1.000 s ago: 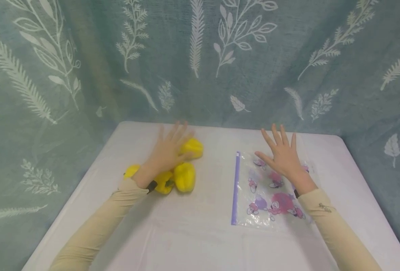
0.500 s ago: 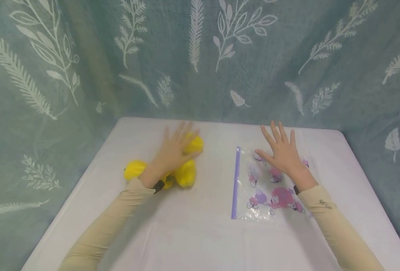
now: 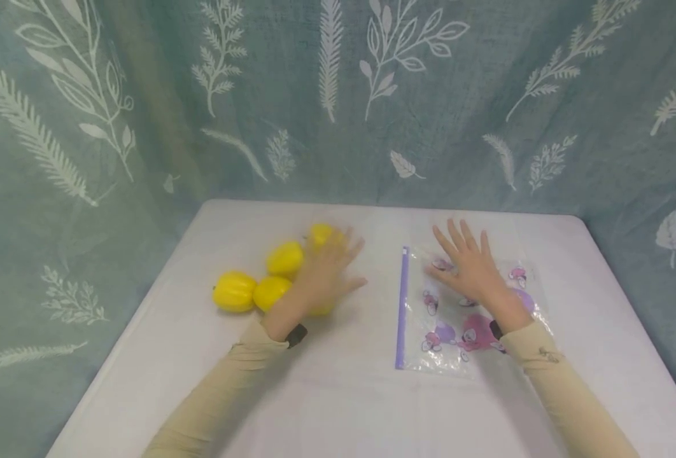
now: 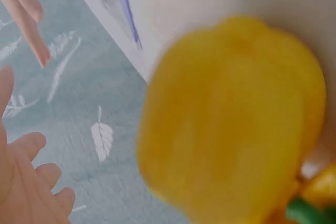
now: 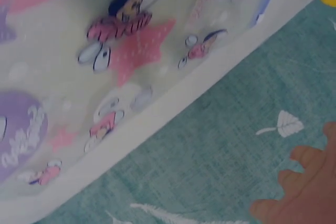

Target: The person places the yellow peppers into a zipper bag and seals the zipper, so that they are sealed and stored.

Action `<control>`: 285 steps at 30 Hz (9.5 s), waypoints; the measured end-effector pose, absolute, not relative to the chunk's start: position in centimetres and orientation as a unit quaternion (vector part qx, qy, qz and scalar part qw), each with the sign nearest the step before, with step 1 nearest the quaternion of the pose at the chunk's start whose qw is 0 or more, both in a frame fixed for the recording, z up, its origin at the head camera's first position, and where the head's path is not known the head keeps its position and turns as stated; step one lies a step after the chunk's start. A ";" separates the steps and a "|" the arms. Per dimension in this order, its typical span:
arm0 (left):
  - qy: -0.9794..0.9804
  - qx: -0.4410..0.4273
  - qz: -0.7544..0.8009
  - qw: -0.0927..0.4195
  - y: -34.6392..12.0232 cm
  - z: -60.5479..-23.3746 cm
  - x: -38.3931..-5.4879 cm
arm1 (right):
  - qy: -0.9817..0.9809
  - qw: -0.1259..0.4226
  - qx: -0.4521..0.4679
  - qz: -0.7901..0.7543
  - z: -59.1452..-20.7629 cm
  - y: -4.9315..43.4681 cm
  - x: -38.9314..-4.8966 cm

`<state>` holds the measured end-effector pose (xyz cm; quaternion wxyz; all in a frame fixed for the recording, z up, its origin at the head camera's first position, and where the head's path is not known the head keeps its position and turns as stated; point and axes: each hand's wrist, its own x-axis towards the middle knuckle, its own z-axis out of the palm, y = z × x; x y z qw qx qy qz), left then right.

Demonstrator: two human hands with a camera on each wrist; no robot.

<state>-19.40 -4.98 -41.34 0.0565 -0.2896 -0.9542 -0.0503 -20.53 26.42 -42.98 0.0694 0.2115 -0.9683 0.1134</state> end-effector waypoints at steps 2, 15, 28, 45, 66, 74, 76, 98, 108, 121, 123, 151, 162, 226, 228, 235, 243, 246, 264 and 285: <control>-0.953 -0.292 -0.059 0.054 -4.4 -41.7 -19.0 | -0.967 0.071 0.217 0.117 -43.2 26.2 -20.4; -0.940 -0.334 -0.066 0.022 -1.4 -43.9 -17.2 | -0.967 0.003 0.219 0.130 -45.0 24.7 -19.3; -0.932 -0.345 -0.093 -0.061 -0.1 -45.9 -16.2 | -0.965 -0.026 0.218 0.141 -46.2 24.0 -18.5; -0.929 -0.333 -0.037 -0.155 0.5 -47.2 -17.0 | -0.957 -0.110 0.237 0.125 -46.8 23.0 -17.0; -0.921 -0.348 0.005 -0.175 0.8 -47.1 -18.4 | -0.949 -0.150 0.235 0.147 -47.2 23.1 -17.2; -0.919 -0.358 0.022 -0.164 1.2 -47.1 -18.5 | -0.946 -0.160 0.233 0.158 -47.3 23.1 -17.4; -0.917 -0.362 0.027 -0.162 1.4 -47.1 -18.5 | -0.945 -0.162 0.234 0.162 -47.3 23.2 -17.4; -0.912 -0.373 0.039 -0.169 2.3 -46.9 -18.7 | -0.943 -0.126 0.247 0.186 -47.5 22.7 -17.3; -0.909 -0.380 0.045 -0.165 2.3 -46.6 -18.6 | -0.949 -0.103 0.243 0.175 -47.7 22.3 -17.3; -0.910 -0.377 0.037 -0.172 2.2 -46.7 -18.6 | -0.953 -0.029 0.260 0.156 -47.7 22.0 -17.3; -0.910 -0.376 0.039 -0.173 2.2 -46.7 -18.6 | -0.953 -0.022 0.260 0.153 -47.8 22.0 -17.2; -0.910 -0.376 0.045 -0.172 2.3 -47.0 -18.6 | -0.944 0.043 0.254 0.207 -47.5 22.3 -16.8; -0.911 -0.372 0.045 -0.174 2.3 -46.6 -18.4 | -0.945 0.055 0.242 0.214 -47.1 22.4 -16.5; -0.925 -0.333 0.008 -0.182 2.1 -47.0 -19.2 | -0.922 0.191 0.238 0.238 -44.7 23.2 -18.2; -0.926 -0.332 0.005 -0.182 2.0 -47.1 -19.3 | -0.920 0.197 0.244 0.235 -44.6 23.2 -18.3; -0.924 -0.333 -0.008 -0.189 1.9 -47.1 -19.4 | -0.912 0.214 0.244 0.251 -45.0 23.6 -18.4; -0.925 -0.332 -0.036 -0.180 1.7 -47.3 -19.6 | -0.911 0.218 0.250 0.246 -45.0 23.5 -18.6; -0.925 -0.336 -0.052 -0.171 1.7 -47.4 -19.8 | -0.911 0.219 0.251 0.242 -45.0 23.5 -18.6; -0.925 -0.354 -0.096 -0.102 1.4 -46.7 -19.3 | -0.910 0.228 0.254 0.236 -45.5 23.5 -18.9; -0.920 -0.363 -0.150 0.003 -0.1 -44.9 -17.8 | -0.919 0.206 0.233 0.244 -45.3 23.9 -18.8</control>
